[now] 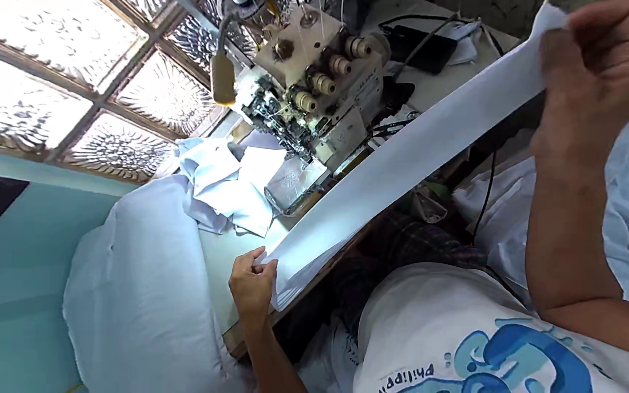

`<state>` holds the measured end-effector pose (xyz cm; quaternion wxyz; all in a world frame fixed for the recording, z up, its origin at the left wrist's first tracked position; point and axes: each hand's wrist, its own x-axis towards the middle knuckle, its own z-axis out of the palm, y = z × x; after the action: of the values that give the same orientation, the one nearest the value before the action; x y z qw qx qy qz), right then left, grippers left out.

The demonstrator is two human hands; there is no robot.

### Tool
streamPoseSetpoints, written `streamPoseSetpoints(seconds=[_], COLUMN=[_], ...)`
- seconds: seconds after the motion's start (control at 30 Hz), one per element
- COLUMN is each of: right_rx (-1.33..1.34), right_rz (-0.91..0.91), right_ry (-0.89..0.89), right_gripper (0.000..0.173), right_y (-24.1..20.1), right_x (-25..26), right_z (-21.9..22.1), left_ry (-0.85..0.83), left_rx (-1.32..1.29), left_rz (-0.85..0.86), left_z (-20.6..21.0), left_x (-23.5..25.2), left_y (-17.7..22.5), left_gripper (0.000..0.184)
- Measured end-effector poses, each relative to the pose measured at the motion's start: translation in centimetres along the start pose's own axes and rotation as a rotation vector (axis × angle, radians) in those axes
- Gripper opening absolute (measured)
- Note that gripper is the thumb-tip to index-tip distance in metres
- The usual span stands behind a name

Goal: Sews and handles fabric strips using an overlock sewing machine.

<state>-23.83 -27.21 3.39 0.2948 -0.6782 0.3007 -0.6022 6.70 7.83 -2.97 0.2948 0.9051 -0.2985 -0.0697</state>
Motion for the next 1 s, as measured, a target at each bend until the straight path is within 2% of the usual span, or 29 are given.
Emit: streamPoseSetpoints(seconds=[0.1, 0.2, 0.27, 0.33, 0.4, 0.47, 0.57, 0.67, 0.73, 0.77, 0.83, 0.9, 1.0], right_rx=[0.022, -0.059, -0.195, -0.304, -0.310, -0.271, -0.156, -0.038, -0.005, -0.008, -0.028, -0.050, -0.070], right_rz=[0.013, 0.042, 0.090, 0.229, 0.368, 0.461, 0.475, 0.428, 0.359, 0.310, 0.168, 0.065, -0.026], right_ry=[0.036, 0.020, -0.087, -0.244, -0.382, -0.525, -0.742, -0.907, -0.951, -0.949, -0.909, -0.857, -0.816], right_gripper=[0.009, 0.012, 0.021, 0.028, 0.029, 0.033, 0.031, 0.016, 0.008, 0.010, 0.018, 0.023, 0.027], right_y=[-0.3, 0.2, 0.5, 0.1, 0.0, -0.6, -1.6, -2.5, -2.9, -3.0, -3.0, -2.7, -2.9], right_x=[0.3, 0.2, -0.1, -0.7, -1.6, -3.0, -5.8, -8.2, -9.3, -9.7, -10.5, -10.9, -11.2], right_z=[0.3, 0.4, 0.6, 1.2, 2.6, 4.5, 7.7, 10.7, 12.0, 12.3, 12.3, 12.0, 10.8], left_ry=[0.029, 0.054, 0.053, 0.015, 0.027, 0.161, 0.437, 0.533, 0.465, 0.379, 0.202, -0.072, -0.350], left_rx=[-0.048, -0.129, -0.198, -0.330, -0.513, -0.628, -0.706, -0.698, -0.682, -0.670, -0.709, -0.813, -0.829], left_rz=[-0.005, -0.011, 0.051, 0.143, 0.162, 0.090, 0.013, 0.125, 0.233, 0.290, 0.381, 0.471, 0.420], left_z=[0.1, 0.0, -0.5, -1.6, -3.4, -5.7, -9.9, -13.1, -12.9, -12.2, -8.8, -4.4, 0.8], left_x=[-0.1, -0.7, -1.2, -1.6, -2.2, -3.2, -4.2, -4.4, -4.0, -3.7, -3.0, -2.2, -1.1], left_y=[-0.4, -0.9, -1.7, -3.4, -4.7, -4.6, -4.8, -4.7, -2.5, -2.1, 1.5, 5.6, 8.8], left_gripper=[0.021, 0.012, 0.013, 0.017, 0.015, 0.017, 0.020, 0.018, 0.018, 0.016, 0.016, 0.014, 0.025])
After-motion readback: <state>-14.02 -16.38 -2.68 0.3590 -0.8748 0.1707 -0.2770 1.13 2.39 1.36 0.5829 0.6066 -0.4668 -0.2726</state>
